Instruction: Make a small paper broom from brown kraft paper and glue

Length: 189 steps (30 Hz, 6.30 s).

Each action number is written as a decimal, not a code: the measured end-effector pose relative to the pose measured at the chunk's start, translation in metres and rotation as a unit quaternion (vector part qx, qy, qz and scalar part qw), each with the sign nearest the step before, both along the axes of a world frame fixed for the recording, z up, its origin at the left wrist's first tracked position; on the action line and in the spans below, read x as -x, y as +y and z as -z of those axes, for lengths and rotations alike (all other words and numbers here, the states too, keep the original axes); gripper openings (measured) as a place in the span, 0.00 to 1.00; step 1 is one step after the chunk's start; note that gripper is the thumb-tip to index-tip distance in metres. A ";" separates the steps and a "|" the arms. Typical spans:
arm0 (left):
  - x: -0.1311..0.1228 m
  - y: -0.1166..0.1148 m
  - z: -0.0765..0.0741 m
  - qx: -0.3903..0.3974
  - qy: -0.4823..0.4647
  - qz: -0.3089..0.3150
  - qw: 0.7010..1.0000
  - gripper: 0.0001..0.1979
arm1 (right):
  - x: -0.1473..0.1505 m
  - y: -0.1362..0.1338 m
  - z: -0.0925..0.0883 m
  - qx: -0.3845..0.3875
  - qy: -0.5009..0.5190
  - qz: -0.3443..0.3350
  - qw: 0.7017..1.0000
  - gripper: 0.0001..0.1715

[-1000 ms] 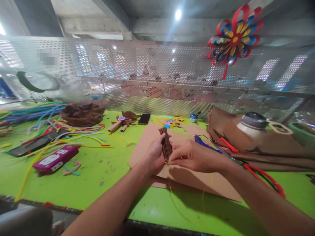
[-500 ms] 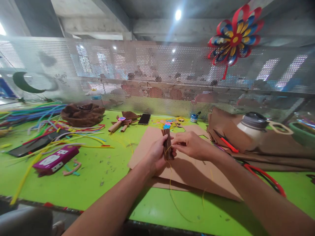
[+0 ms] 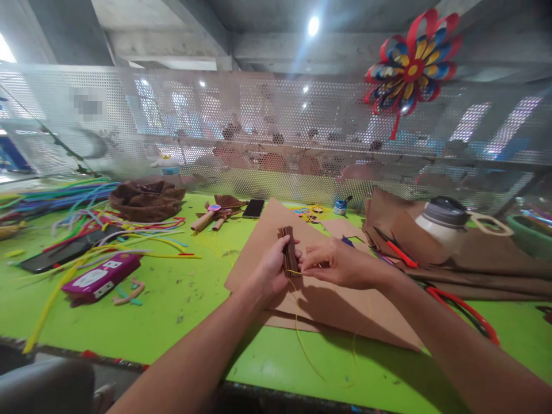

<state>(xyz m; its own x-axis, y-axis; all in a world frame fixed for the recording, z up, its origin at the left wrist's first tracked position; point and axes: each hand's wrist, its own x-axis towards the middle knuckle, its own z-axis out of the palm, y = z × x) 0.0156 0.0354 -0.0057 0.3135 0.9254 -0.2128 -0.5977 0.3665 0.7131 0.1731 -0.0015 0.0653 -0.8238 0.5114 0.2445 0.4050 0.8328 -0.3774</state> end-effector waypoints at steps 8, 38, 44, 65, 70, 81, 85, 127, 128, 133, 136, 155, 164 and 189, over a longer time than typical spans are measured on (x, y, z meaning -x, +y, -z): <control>0.002 -0.001 -0.001 0.002 0.008 0.003 1.000 0.10 | -0.006 0.002 0.000 -0.014 -0.017 0.015 1.000 0.09; 0.002 0.000 -0.004 0.026 0.021 -0.022 0.999 0.09 | -0.002 0.006 0.004 -0.038 -0.015 0.035 0.999 0.10; 0.002 0.000 -0.006 0.026 0.018 -0.030 0.999 0.09 | -0.004 0.009 0.005 -0.034 -0.008 0.045 0.998 0.09; 0.001 0.001 -0.002 0.014 0.052 -0.051 0.997 0.09 | 0.006 0.000 0.007 -0.020 -0.016 -0.003 1.000 0.11; -0.005 0.001 0.005 -0.003 0.061 -0.030 0.998 0.09 | 0.007 0.004 0.010 -0.041 -0.016 0.044 0.998 0.11; -0.014 -0.016 -0.001 -0.007 0.124 0.002 0.992 0.16 | 0.006 0.010 0.011 -0.077 -0.032 0.151 0.985 0.11; -0.014 -0.018 -0.002 -0.011 0.145 0.006 0.989 0.18 | 0.006 0.012 0.012 -0.099 -0.042 0.180 0.978 0.11; -0.018 -0.039 -0.004 -0.056 0.154 0.230 0.959 0.17 | -0.056 0.079 0.034 0.132 0.114 0.197 0.965 0.12; -0.018 -0.038 -0.004 -0.084 0.183 0.215 0.956 0.15 | -0.058 0.080 0.035 0.140 0.115 0.197 0.964 0.13; -0.017 -0.032 0.000 -0.213 0.271 0.167 0.924 0.12 | -0.060 0.077 0.044 0.200 0.123 0.206 0.950 0.15; -0.016 -0.029 0.000 -0.215 0.291 0.131 0.923 0.15 | -0.059 0.075 0.051 0.241 0.132 0.210 0.938 0.17; 0.008 0.002 0.000 -0.136 0.212 -0.128 0.959 0.13 | 0.014 0.004 0.078 0.060 0.237 0.231 0.942 0.08; 0.002 -0.005 -0.007 -0.112 0.140 -0.145 0.973 0.09 | 0.019 -0.015 0.104 -0.142 0.088 0.239 0.957 0.10; -0.018 -0.017 0.014 -0.244 0.336 -0.003 0.910 0.13 | -0.010 0.013 0.028 0.009 0.223 0.312 0.924 0.22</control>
<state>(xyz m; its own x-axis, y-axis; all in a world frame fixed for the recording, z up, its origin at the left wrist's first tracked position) 0.0336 0.0182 -0.0196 0.2583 0.9626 0.0816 0.0331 -0.0932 0.9951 0.1833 0.0118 0.0371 -0.1873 0.8603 0.4742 0.6049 0.4813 -0.6344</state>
